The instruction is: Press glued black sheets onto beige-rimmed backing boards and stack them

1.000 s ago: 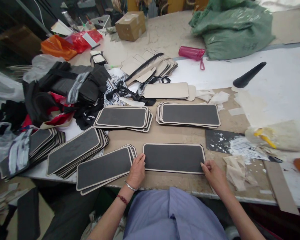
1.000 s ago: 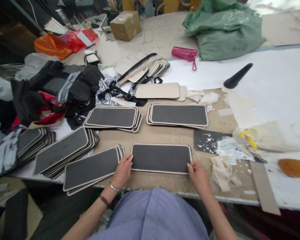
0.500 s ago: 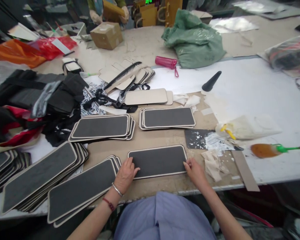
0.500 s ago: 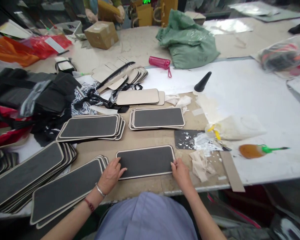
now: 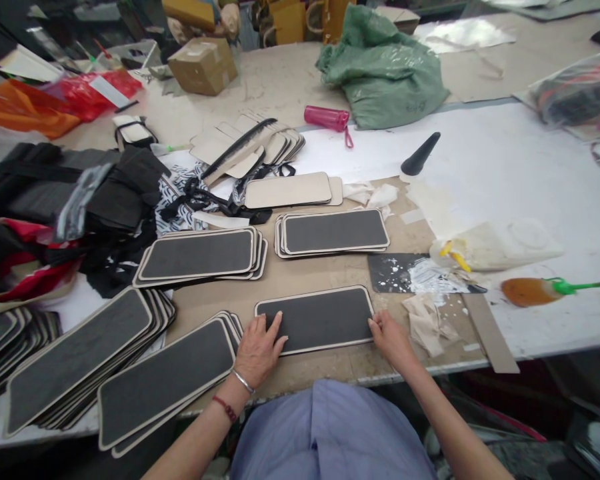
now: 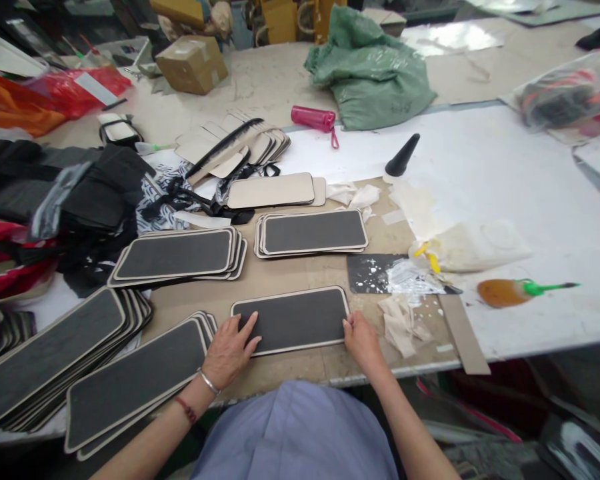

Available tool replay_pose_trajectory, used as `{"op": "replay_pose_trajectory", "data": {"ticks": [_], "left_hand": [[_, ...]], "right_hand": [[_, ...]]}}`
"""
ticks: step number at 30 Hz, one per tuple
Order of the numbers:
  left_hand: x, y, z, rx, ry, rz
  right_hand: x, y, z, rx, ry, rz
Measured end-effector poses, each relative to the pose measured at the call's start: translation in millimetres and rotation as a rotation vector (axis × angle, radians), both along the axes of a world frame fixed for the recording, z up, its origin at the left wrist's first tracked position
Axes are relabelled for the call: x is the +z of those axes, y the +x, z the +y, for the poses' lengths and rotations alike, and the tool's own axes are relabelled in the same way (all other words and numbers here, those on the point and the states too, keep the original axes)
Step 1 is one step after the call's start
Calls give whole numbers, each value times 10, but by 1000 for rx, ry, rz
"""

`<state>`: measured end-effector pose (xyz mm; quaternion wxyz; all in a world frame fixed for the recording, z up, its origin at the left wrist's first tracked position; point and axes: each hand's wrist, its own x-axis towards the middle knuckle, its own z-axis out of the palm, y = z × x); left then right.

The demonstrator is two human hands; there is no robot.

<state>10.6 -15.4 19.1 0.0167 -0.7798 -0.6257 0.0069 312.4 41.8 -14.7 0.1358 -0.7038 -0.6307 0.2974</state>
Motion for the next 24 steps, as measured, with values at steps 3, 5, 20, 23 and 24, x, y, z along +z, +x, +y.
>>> {"op": "replay_pose_trajectory", "data": {"ticks": [3, 5, 20, 23, 24], "left_hand": [[13, 43, 22, 37, -1, 12], [25, 62, 41, 55, -10, 34], [-331, 213, 103, 31, 209, -231], [-325, 256, 114, 86, 215, -235], [-316, 263, 116, 96, 210, -242]], "right_hand": [[19, 3, 15, -2, -24, -4], [28, 5, 23, 1, -32, -6], [104, 0, 62, 12, -109, -88], [164, 20, 33, 26, -129, -178], [196, 21, 22, 28, -114, -239]]}}
